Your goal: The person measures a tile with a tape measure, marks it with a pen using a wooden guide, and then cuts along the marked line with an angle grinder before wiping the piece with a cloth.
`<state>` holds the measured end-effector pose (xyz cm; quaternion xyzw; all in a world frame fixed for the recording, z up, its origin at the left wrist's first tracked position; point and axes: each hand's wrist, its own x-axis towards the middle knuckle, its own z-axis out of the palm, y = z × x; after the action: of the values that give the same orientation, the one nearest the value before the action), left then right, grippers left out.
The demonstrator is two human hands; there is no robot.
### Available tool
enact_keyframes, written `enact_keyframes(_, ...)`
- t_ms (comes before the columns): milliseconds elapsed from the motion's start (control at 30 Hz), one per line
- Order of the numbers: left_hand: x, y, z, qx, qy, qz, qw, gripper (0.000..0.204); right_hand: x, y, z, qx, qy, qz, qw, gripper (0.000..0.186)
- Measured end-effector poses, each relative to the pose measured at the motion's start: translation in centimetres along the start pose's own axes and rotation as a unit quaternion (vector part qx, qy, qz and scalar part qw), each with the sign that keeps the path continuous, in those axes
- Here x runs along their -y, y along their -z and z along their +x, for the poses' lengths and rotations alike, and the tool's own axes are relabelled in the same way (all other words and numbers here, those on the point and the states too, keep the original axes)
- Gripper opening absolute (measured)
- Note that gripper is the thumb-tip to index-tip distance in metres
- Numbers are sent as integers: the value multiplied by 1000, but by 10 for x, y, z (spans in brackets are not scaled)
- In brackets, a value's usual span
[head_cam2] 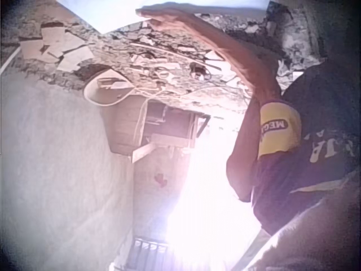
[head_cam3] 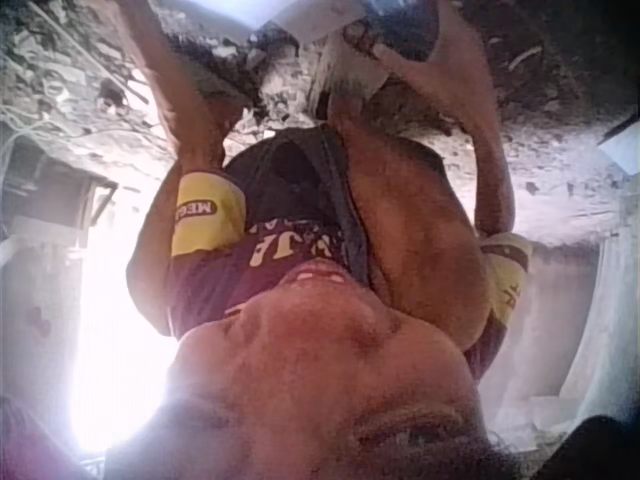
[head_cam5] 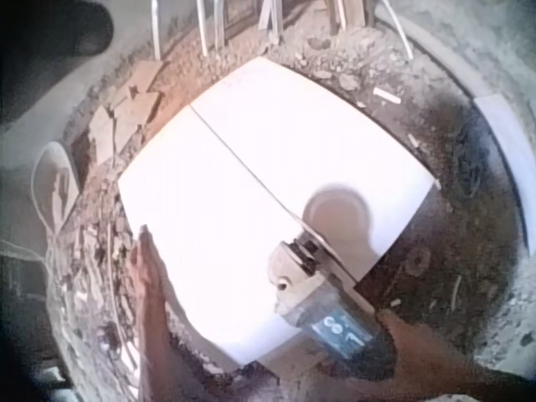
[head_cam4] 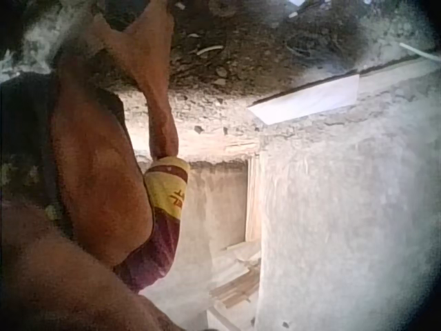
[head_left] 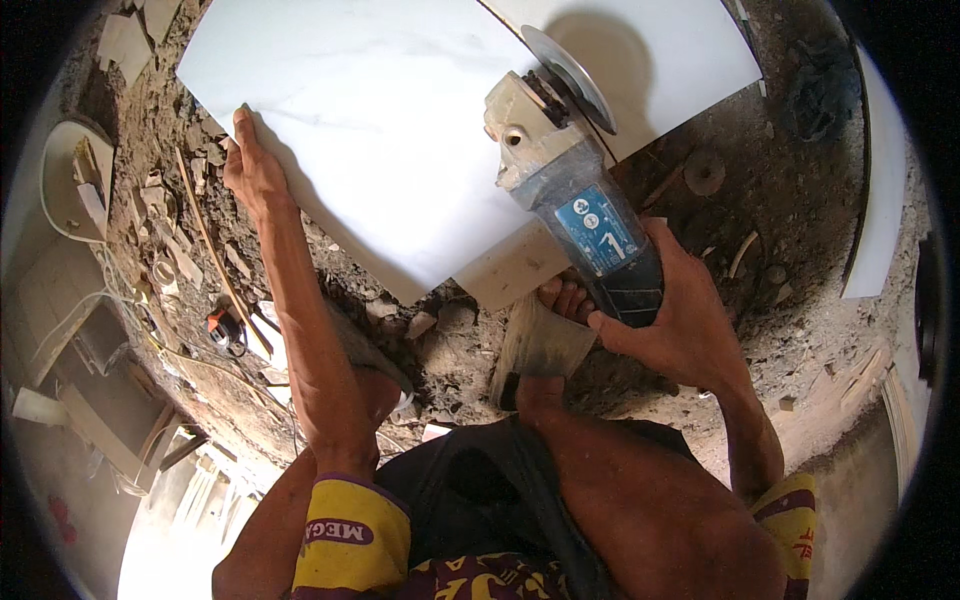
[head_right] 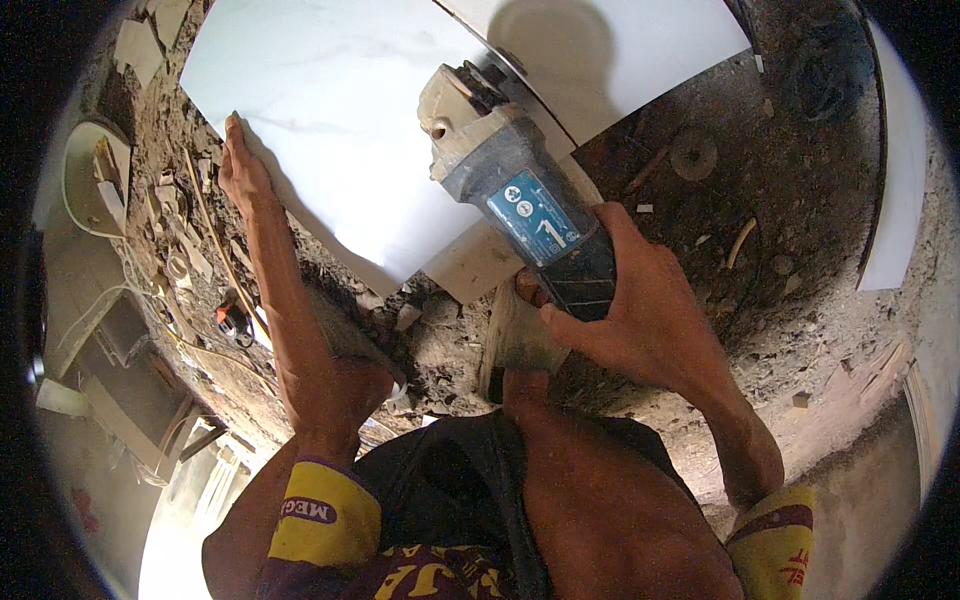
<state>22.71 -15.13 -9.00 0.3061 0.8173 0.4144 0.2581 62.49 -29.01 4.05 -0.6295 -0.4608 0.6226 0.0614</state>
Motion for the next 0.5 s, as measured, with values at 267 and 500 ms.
enact_keyframes(267, 4, 3, 5, 4, 10, -3, 1000, 58, -1, 0, -7, 1, -7, 7, 1000, 77)
enact_keyframes(500, 8, 3, 9, 29, 10, -19, 999, 63, 5, -1, 7, 12, -21, -1, 1000, 77)
